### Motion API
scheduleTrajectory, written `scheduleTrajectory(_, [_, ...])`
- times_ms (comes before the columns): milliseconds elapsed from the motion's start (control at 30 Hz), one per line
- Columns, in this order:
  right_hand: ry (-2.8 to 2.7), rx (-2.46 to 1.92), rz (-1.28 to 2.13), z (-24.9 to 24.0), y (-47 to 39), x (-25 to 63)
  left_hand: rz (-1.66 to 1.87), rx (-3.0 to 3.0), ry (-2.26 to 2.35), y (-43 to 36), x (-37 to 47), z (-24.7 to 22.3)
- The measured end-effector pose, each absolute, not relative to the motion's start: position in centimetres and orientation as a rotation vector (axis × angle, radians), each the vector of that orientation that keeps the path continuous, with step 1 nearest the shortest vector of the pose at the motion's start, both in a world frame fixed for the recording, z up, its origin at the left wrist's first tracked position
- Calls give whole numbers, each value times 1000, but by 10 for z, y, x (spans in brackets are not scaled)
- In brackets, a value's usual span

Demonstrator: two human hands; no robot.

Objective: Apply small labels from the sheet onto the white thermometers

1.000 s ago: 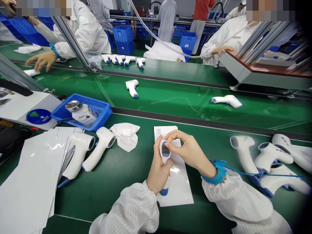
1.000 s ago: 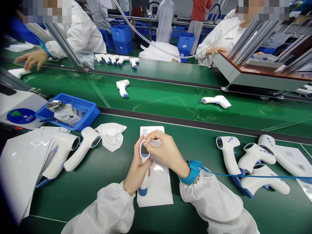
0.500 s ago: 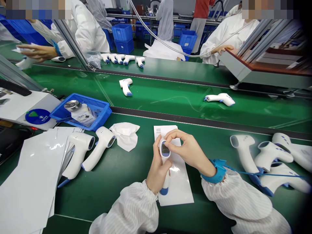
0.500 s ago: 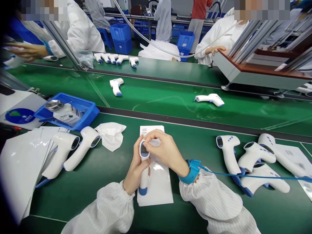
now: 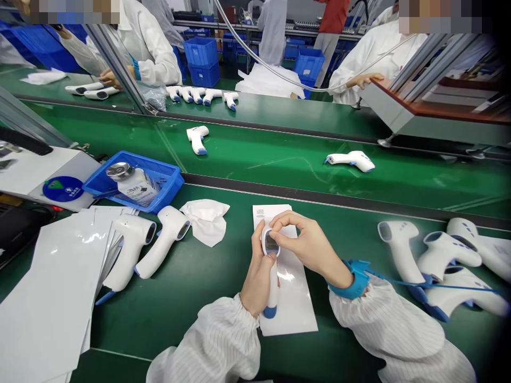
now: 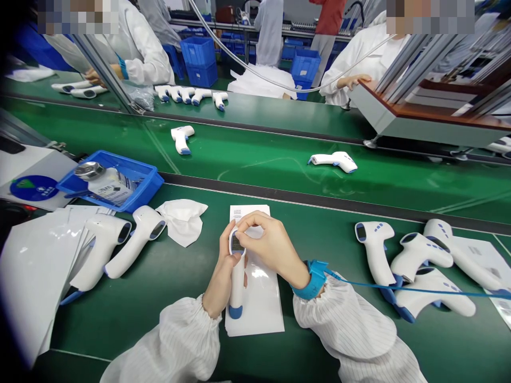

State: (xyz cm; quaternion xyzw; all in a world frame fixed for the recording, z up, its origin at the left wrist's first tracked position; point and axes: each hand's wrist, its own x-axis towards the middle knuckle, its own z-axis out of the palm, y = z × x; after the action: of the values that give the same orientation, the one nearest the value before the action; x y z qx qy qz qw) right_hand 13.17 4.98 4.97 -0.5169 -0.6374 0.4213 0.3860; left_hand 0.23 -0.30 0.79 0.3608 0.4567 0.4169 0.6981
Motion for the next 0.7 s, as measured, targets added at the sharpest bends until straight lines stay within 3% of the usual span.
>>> scheduleTrajectory(467, [-1871, -1201, 1075, 44, 47, 135, 960, 826, 1037, -3, 2, 6])
scheduleTrajectory(700, [-1807, -1234, 837, 33, 46, 131, 949, 864, 1046, -2, 2, 5])
